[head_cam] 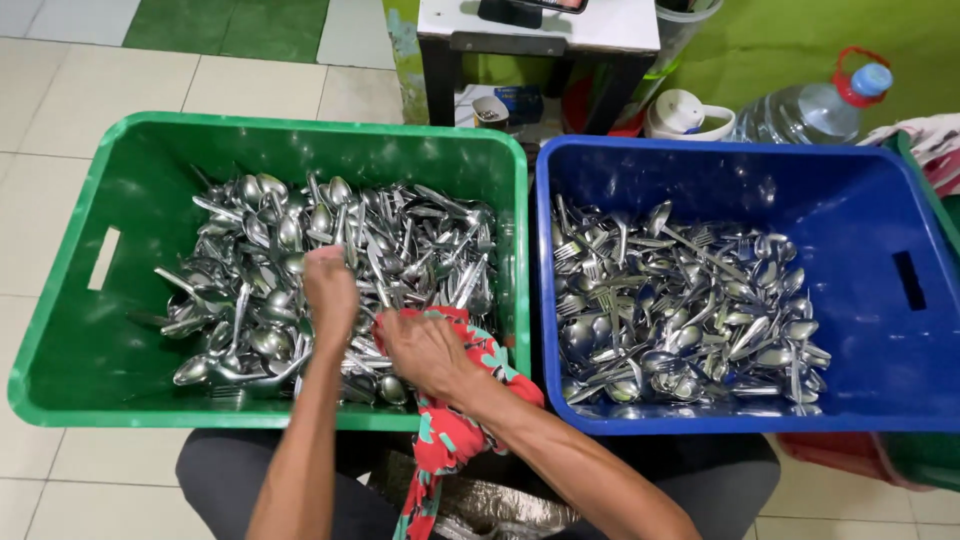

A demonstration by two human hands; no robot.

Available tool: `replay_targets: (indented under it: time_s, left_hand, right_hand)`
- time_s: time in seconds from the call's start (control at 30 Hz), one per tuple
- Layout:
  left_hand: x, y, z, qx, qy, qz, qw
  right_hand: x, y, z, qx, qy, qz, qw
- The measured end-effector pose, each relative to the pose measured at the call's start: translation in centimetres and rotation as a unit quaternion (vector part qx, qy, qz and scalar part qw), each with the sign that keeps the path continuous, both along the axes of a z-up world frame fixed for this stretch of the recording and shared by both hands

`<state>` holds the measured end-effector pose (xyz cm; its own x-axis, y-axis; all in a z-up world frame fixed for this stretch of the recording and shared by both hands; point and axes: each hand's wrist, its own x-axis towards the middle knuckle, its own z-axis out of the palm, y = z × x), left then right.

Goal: Polishing metal spoons using a cloth and moving them between plastic crates.

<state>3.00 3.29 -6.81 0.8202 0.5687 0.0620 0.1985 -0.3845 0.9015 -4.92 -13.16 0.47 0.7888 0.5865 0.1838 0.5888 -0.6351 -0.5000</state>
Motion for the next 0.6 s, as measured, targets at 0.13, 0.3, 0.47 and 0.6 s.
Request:
replay_targets:
  time_s: [0.13, 0.3, 0.47, 0.6]
  left_hand:
    - [-1.0, 1.6, 3.3, -0.126, 0.045, 0.024, 0.991]
    - [-5.6, -4.6, 9.1, -0.173, 0.047, -0.126, 0.976]
    - [-5.8, -1.8, 7.5, -0.246, 0.055, -0.122, 0.960]
    - [-7.8, -3.1, 7.4, -0.360, 0.090, -0.154, 0.916]
  right_hand:
    - [-0.4, 0.0, -0.8, -0.010, 0.029, -0.011, 0.999]
    - [0.7, 0.3, -1.5, 0.033, 0.027, -0.059, 0.997]
    - [2.7, -1.3, -2.9, 0.194, 0.002, -0.090, 0.977]
    - [4.3, -1.4, -2.7, 0.325, -0.067, -0.107, 0.937]
